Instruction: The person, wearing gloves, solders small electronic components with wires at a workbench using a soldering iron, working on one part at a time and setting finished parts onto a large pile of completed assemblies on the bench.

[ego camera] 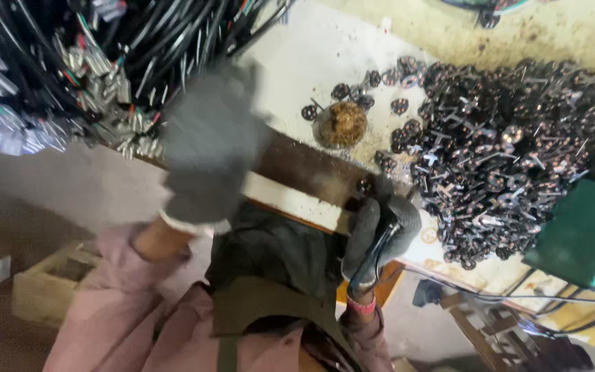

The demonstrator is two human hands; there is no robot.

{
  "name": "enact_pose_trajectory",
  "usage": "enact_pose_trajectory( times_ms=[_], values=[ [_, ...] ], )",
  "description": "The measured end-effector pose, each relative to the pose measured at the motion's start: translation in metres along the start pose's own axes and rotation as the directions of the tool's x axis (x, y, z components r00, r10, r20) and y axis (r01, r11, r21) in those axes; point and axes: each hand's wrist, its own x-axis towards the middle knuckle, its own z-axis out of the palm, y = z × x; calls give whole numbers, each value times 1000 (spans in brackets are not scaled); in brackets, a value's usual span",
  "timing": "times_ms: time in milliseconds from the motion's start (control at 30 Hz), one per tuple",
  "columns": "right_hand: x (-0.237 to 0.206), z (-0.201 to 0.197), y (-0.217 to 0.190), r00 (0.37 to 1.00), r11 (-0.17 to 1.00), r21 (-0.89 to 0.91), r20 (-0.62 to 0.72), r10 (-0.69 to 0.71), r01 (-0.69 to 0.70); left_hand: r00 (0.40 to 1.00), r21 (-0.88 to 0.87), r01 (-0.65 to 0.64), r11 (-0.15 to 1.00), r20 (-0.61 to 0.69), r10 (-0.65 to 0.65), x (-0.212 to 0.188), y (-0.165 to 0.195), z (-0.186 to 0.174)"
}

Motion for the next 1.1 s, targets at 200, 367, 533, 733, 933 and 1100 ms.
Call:
enact_pose_trajectory(
  times_ms=[200,367,533,733,933,1100],
  values=[
    [-4,-13,15,993,991,-94,76,-88,95,968,-212,171,962,-144,-204,-28,-53,8],
    [3,-17,-3,926,845,379,126,355,-376,939,-871,90,484,236,250,-79,1,23],
    [-13,-26,-39,949,863,-459,305,-73,214,922,-979,187,86,205,328,-87,36,50],
    [-19,-27,-5,988,986,-84,-58,140,-145,827,-850,512,124,527,195,-83,49,54],
    [-19,-20,18,980,995,-84,192,-45,62,912,-920,381,95,391,124,-82,50,71],
    [-25,-22,1,953,992,-54,278,123,-113,935,-937,320,144,336,110,-86,55,70]
  ],
)
